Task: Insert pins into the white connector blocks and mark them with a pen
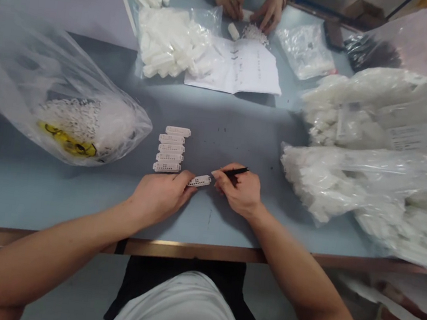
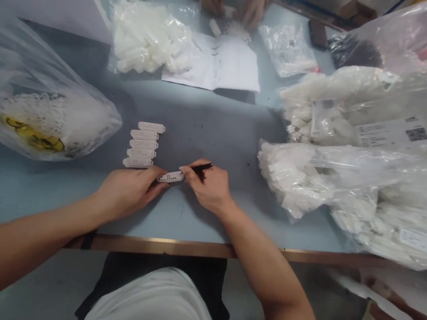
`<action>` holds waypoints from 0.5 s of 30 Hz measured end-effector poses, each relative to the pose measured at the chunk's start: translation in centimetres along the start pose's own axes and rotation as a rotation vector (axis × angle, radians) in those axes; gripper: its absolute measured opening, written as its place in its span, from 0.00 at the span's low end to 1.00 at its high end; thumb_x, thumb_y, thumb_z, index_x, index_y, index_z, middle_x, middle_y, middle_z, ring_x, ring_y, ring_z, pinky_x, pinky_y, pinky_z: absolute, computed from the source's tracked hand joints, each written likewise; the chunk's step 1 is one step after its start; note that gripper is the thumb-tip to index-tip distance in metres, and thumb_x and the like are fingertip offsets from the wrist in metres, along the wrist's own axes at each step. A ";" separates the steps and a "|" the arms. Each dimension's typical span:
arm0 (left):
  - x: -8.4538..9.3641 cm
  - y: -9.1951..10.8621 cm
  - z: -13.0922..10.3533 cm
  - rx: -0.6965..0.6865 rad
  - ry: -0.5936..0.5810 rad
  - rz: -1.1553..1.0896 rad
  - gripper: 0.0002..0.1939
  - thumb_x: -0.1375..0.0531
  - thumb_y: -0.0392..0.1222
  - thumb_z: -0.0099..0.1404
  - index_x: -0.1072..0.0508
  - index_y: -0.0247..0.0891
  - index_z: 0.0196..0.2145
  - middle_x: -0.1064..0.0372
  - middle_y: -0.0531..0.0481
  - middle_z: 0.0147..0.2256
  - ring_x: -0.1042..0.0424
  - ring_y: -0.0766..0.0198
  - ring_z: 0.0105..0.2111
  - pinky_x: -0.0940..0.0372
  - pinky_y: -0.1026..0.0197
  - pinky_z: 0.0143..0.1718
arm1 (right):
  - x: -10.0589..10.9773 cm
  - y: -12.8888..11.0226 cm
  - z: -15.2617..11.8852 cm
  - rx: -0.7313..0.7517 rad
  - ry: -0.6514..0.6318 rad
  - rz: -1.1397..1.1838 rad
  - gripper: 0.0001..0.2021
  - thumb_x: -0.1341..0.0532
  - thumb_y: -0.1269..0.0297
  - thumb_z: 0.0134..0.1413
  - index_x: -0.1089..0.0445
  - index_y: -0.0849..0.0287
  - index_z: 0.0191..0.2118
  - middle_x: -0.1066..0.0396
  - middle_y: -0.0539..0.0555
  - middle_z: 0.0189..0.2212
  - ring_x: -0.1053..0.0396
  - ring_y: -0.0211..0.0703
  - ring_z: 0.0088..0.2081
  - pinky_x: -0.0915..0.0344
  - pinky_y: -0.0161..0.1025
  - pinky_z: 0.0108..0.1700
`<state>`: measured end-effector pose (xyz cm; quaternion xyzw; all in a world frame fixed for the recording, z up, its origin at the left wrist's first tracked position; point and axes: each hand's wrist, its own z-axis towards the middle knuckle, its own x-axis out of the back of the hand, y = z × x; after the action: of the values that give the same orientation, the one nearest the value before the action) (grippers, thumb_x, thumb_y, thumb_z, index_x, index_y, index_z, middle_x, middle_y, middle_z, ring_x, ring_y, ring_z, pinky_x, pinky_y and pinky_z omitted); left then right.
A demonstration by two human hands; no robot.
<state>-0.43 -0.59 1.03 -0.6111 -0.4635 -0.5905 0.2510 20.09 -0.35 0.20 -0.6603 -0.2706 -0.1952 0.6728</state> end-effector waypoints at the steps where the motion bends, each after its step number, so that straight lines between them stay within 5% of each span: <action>1: 0.0 0.0 0.0 -0.001 0.000 -0.001 0.21 0.55 0.54 0.69 0.30 0.38 0.43 0.26 0.45 0.29 0.26 0.56 0.27 0.40 0.61 0.24 | 0.0 0.0 0.0 -0.013 0.008 0.030 0.17 0.44 0.48 0.58 0.29 0.56 0.31 0.27 0.49 0.21 0.29 0.37 0.24 0.37 0.33 0.29; 15: 0.1 0.2 0.0 0.011 -0.017 0.008 0.20 0.54 0.54 0.68 0.30 0.39 0.44 0.26 0.46 0.29 0.26 0.55 0.28 0.40 0.61 0.24 | 0.2 -0.4 0.3 0.011 -0.039 -0.105 0.16 0.44 0.51 0.59 0.28 0.56 0.27 0.27 0.49 0.22 0.30 0.36 0.24 0.40 0.33 0.29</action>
<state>-0.28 -0.58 1.20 -0.6166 -0.4663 -0.5818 0.2526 19.91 -0.06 0.63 -0.6454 -0.3190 -0.2156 0.6597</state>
